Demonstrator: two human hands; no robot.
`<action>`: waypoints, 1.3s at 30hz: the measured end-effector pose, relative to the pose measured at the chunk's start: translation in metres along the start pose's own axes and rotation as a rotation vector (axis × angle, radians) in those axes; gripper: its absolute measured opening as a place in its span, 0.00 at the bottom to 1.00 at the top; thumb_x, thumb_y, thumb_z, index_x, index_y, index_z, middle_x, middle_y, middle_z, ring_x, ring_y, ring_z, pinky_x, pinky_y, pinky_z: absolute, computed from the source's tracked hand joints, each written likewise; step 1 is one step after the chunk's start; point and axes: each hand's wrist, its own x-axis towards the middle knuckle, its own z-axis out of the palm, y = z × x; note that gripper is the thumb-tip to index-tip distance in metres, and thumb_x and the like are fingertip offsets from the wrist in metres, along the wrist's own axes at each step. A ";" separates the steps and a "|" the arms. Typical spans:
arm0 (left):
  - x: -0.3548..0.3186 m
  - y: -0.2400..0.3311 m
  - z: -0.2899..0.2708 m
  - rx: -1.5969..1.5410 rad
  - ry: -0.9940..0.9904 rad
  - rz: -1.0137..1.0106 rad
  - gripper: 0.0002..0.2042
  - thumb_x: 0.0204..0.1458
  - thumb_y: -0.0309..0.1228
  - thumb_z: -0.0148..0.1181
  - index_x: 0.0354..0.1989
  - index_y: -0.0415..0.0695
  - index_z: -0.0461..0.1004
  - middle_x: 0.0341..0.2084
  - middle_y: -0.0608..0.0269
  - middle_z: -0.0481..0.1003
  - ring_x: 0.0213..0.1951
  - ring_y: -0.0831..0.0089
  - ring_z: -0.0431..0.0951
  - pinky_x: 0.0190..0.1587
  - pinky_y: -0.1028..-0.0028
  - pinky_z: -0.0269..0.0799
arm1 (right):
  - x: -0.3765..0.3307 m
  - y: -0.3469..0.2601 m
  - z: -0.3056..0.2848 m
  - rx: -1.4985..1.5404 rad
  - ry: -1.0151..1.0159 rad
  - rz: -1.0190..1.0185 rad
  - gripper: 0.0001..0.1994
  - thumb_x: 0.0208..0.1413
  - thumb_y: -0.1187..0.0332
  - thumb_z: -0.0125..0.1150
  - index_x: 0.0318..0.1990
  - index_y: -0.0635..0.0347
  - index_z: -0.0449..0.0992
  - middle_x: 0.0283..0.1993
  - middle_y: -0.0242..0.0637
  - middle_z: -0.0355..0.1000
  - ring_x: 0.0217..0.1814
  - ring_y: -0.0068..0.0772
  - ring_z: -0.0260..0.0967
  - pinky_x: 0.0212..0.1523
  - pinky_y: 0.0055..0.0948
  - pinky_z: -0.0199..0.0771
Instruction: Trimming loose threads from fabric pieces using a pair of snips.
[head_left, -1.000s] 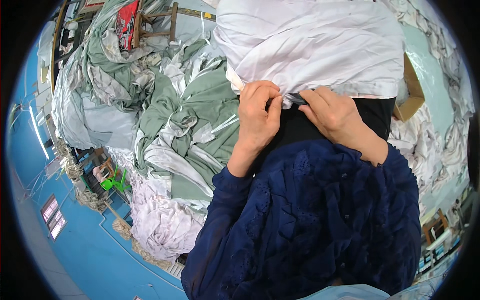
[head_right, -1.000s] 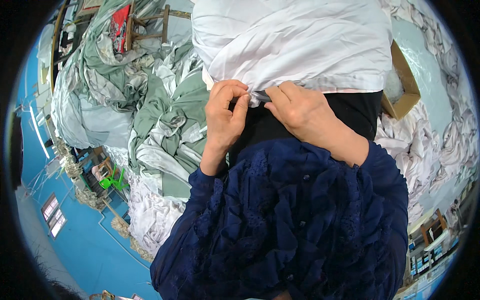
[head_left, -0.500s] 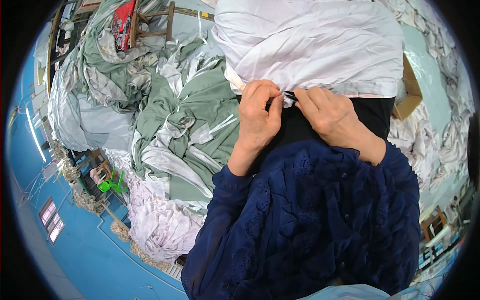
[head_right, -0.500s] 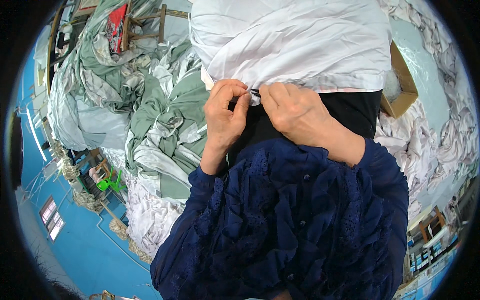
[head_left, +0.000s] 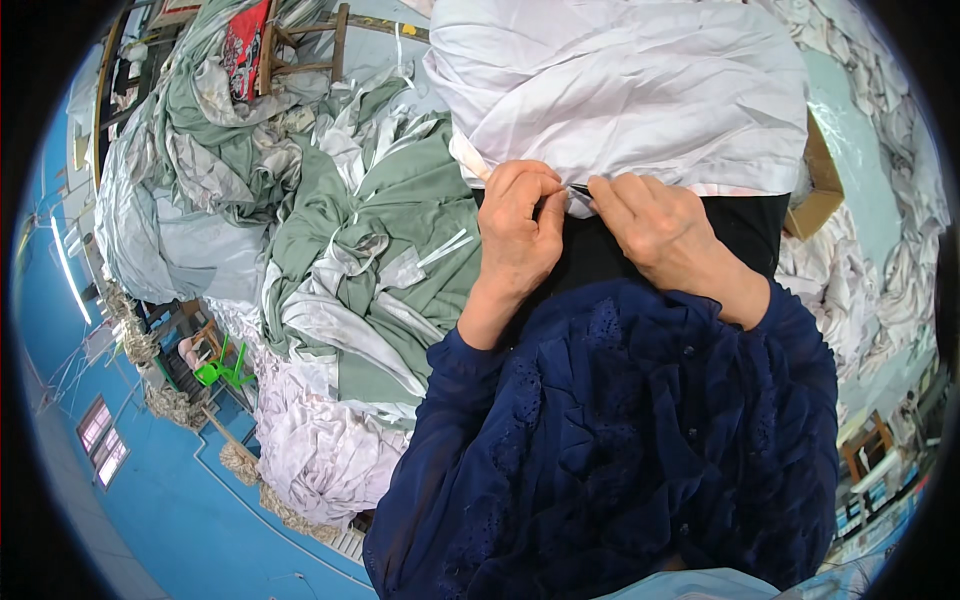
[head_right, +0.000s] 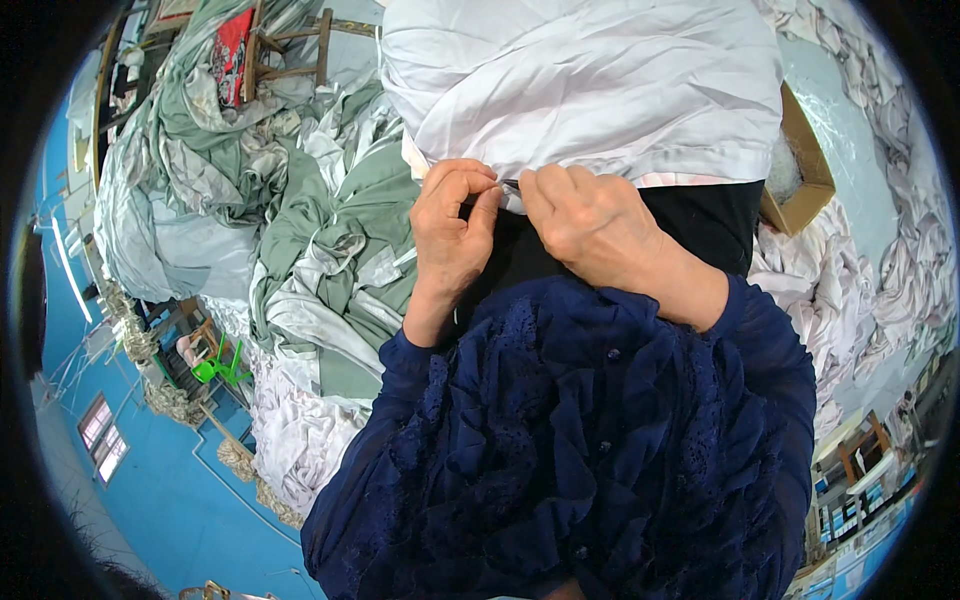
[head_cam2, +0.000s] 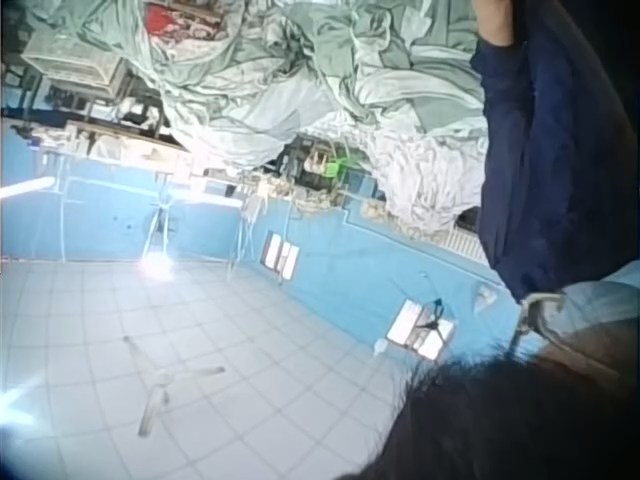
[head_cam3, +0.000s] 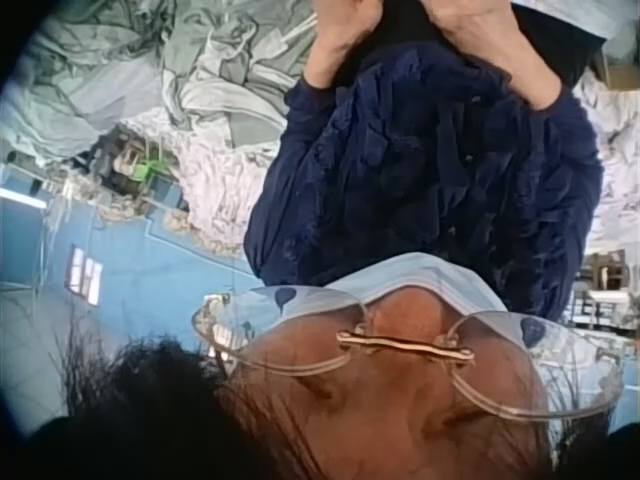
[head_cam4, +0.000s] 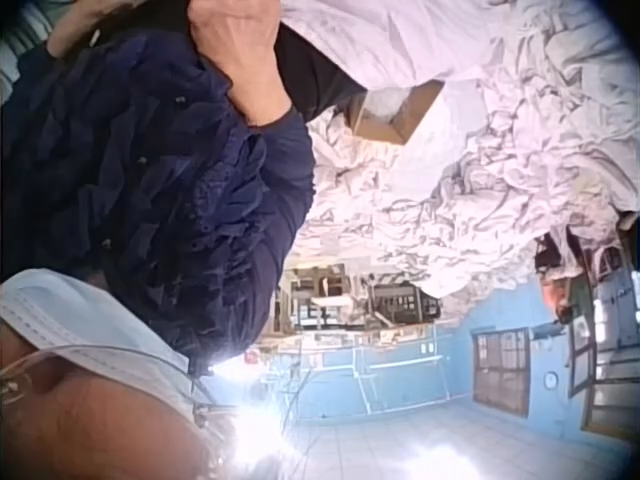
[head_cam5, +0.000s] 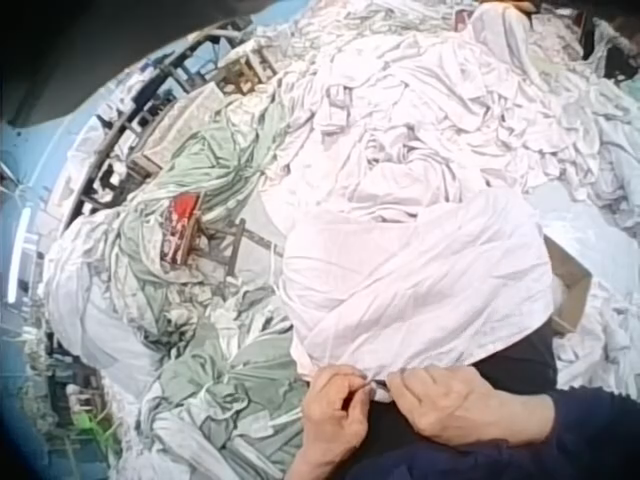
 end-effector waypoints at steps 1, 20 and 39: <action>-0.001 0.000 -0.001 -0.014 0.006 -0.020 0.06 0.44 0.15 0.62 0.28 0.38 0.73 0.32 0.56 0.75 0.35 0.60 0.75 0.39 0.67 0.71 | 0.000 0.000 0.002 0.002 0.001 -0.002 0.16 0.50 0.71 0.63 0.48 0.66 0.75 0.31 0.37 0.67 0.28 0.34 0.71 0.26 0.30 0.70; -0.021 0.003 -0.009 -0.003 0.281 -0.044 0.03 0.51 0.19 0.61 0.31 0.37 0.73 0.31 0.55 0.74 0.34 0.63 0.75 0.39 0.70 0.71 | 0.013 -0.001 0.010 0.258 0.116 -0.016 0.20 0.43 0.71 0.72 0.46 0.60 0.75 0.31 0.36 0.69 0.27 0.37 0.72 0.24 0.32 0.71; -0.034 -0.005 0.001 0.216 0.413 0.164 0.06 0.47 0.19 0.64 0.29 0.40 0.73 0.29 0.55 0.74 0.30 0.60 0.73 0.33 0.67 0.67 | 0.022 -0.008 0.013 0.170 0.017 -0.137 0.18 0.53 0.68 0.65 0.50 0.64 0.73 0.32 0.35 0.66 0.28 0.33 0.70 0.25 0.30 0.70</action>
